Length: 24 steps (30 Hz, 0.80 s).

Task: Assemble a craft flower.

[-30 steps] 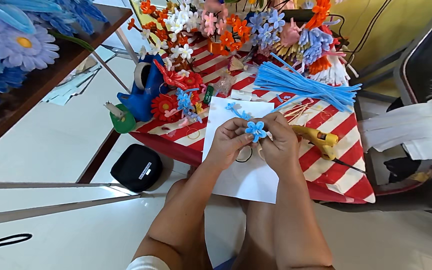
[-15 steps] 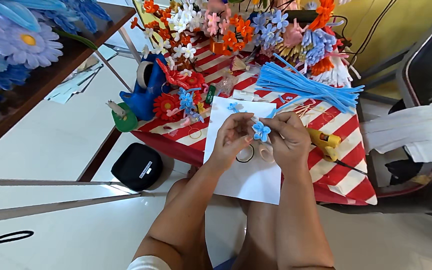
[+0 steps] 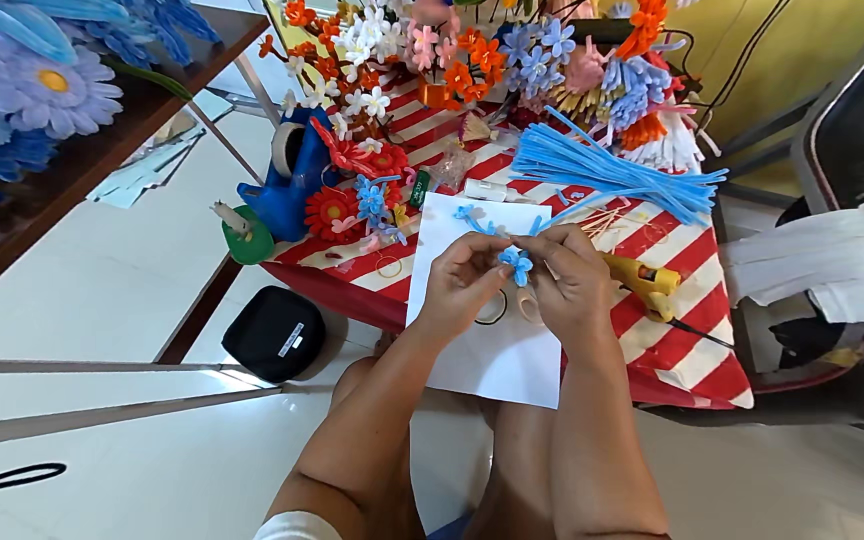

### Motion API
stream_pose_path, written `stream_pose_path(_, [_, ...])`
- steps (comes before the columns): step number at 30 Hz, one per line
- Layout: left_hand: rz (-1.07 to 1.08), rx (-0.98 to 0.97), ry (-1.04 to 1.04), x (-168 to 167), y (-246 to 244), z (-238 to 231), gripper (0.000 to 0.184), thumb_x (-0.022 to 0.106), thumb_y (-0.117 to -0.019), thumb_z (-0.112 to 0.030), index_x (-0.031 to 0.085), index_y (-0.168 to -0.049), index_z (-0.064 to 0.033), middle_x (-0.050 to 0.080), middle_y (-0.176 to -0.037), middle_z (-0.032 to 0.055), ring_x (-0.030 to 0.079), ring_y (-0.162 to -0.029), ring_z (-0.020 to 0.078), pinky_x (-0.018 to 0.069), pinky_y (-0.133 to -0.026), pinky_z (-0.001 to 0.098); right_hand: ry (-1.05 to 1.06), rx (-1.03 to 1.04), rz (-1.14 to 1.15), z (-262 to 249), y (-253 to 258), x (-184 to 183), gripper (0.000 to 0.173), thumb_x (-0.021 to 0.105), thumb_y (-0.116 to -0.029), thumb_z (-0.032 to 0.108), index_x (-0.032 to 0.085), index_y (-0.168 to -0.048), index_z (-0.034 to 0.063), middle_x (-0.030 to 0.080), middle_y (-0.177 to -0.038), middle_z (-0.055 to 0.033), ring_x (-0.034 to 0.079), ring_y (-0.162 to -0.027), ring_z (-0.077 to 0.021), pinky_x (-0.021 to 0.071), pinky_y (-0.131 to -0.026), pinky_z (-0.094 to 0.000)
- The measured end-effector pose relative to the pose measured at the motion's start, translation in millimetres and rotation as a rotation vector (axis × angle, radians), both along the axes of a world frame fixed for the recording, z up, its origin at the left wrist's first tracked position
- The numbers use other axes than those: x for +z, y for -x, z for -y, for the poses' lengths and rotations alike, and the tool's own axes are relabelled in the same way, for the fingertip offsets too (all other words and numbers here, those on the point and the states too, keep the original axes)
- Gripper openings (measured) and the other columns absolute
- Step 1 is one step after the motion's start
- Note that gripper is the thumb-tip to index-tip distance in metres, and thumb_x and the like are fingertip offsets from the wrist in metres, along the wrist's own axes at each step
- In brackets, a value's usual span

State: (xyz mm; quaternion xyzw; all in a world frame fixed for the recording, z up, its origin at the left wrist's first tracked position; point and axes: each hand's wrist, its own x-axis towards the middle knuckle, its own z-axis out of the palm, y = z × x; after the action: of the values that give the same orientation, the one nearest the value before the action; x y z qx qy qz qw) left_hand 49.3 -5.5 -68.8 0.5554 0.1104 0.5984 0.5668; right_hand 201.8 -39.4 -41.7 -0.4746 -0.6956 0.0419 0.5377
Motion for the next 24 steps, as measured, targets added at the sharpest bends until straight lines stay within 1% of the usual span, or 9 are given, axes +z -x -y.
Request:
stream_pose_path(5, [-0.007,0.010,0.004,0.9,-0.2,0.5,0.018,0.068,-0.0912,0.003,0.071,-0.104,-0.0090,0.067,-0.099,-0.0050,0.065,-0.086,0.0024,0.0586,-0.081,0.0236,0.040,0.045,-0.044,0.1,-0.5,1.0,0.024,0.059,-0.0942,0.002,0.076,-0.111,0.0010,0.061,-0.095,-0.0064,0.059,-0.089,-0.0066,0.0504,-0.081,-0.0176])
stream_pose_path(7, [-0.022,0.032,0.006,1.0,0.0,0.7,0.017,0.068,-0.0906,0.004,0.071,-0.102,-0.0089,0.066,-0.097,-0.0047,0.065,-0.085,0.0021,0.0583,-0.079,0.0230,0.055,0.063,-0.070,0.8,-0.9,2.4,0.026,0.058,-0.0929,0.001,0.073,-0.114,-0.0014,0.062,-0.097,-0.0069,0.061,-0.089,-0.0050,0.0522,-0.082,-0.0166])
stream_pose_path(9, [-0.031,0.049,0.013,1.5,0.2,0.7,0.016,0.067,-0.0908,0.004,0.070,-0.101,-0.0087,0.066,-0.097,-0.0043,0.065,-0.085,0.0023,0.0584,-0.079,0.0231,0.068,0.102,-0.124,2.0,-1.5,3.7,0.026,0.055,-0.0947,0.000,0.071,-0.115,-0.0025,0.065,-0.099,-0.0062,0.062,-0.091,-0.0036,0.0537,-0.083,-0.0173])
stream_pose_path(13, [-0.038,0.088,0.026,1.8,0.3,0.0,0.017,0.067,-0.0909,0.005,0.070,-0.102,-0.0076,0.067,-0.097,-0.0035,0.065,-0.084,0.0027,0.0590,-0.079,0.0236,0.145,0.202,-0.288,7.0,-1.3,10.3,0.027,0.045,-0.1011,0.001,0.070,-0.113,-0.0005,0.068,-0.100,0.0003,0.064,-0.091,-0.0001,0.0547,-0.082,-0.0179])
stream_pose_path(15, [-0.051,0.099,0.022,1.2,0.5,-0.7,0.017,0.068,-0.0914,0.004,0.070,-0.103,-0.0077,0.067,-0.097,-0.0034,0.065,-0.084,0.0028,0.0589,-0.079,0.0237,0.159,0.234,-0.324,8.4,-1.4,11.9,0.024,0.046,-0.1034,0.005,0.069,-0.112,0.0020,0.068,-0.098,0.0037,0.065,-0.088,0.0009,0.0560,-0.081,-0.0182])
stream_pose_path(17, [-0.058,0.101,0.025,0.5,0.3,-0.9,0.017,0.068,-0.0914,0.004,0.070,-0.104,-0.0073,0.067,-0.098,-0.0029,0.065,-0.084,0.0031,0.0590,-0.079,0.0241,0.166,0.244,-0.331,8.7,-2.4,10.8,0.019,0.053,-0.1023,0.009,0.069,-0.110,0.0030,0.068,-0.096,0.0045,0.064,-0.086,0.0008,0.0558,-0.080,-0.0185])
stream_pose_path(19, [-0.069,0.104,0.027,0.4,-0.1,-0.5,0.020,0.067,-0.0912,0.005,0.070,-0.108,-0.0051,0.067,-0.099,-0.0019,0.065,-0.084,0.0037,0.0591,-0.079,0.0243,0.165,0.236,-0.330,8.1,-2.2,9.6,0.016,0.057,-0.0988,0.007,0.070,-0.107,0.0024,0.068,-0.095,0.0038,0.064,-0.084,0.0011,0.0556,-0.078,-0.0173])
stream_pose_path(22, [-0.093,0.112,0.017,0.8,-0.7,0.3,0.024,0.065,-0.0905,0.007,0.070,-0.112,-0.0009,0.065,-0.103,-0.0003,0.065,-0.086,0.0043,0.0595,-0.081,0.0246,0.173,0.223,-0.326,8.3,-2.1,9.0,0.015,0.057,-0.0971,0.004,0.070,-0.104,0.0021,0.068,-0.094,0.0034,0.063,-0.083,0.0014,0.0554,-0.078,-0.0164])
stream_pose_path(24, [-0.084,0.113,0.007,0.3,-1.3,0.3,0.022,0.066,-0.0899,0.008,0.071,-0.109,-0.0016,0.066,-0.104,-0.0002,0.066,-0.088,0.0044,0.0598,-0.081,0.0246,0.169,0.223,-0.325,8.4,-2.1,9.0,0.015,0.057,-0.0972,0.004,0.070,-0.104,0.0020,0.068,-0.094,0.0033,0.063,-0.083,0.0013,0.0554,-0.077,-0.0164])
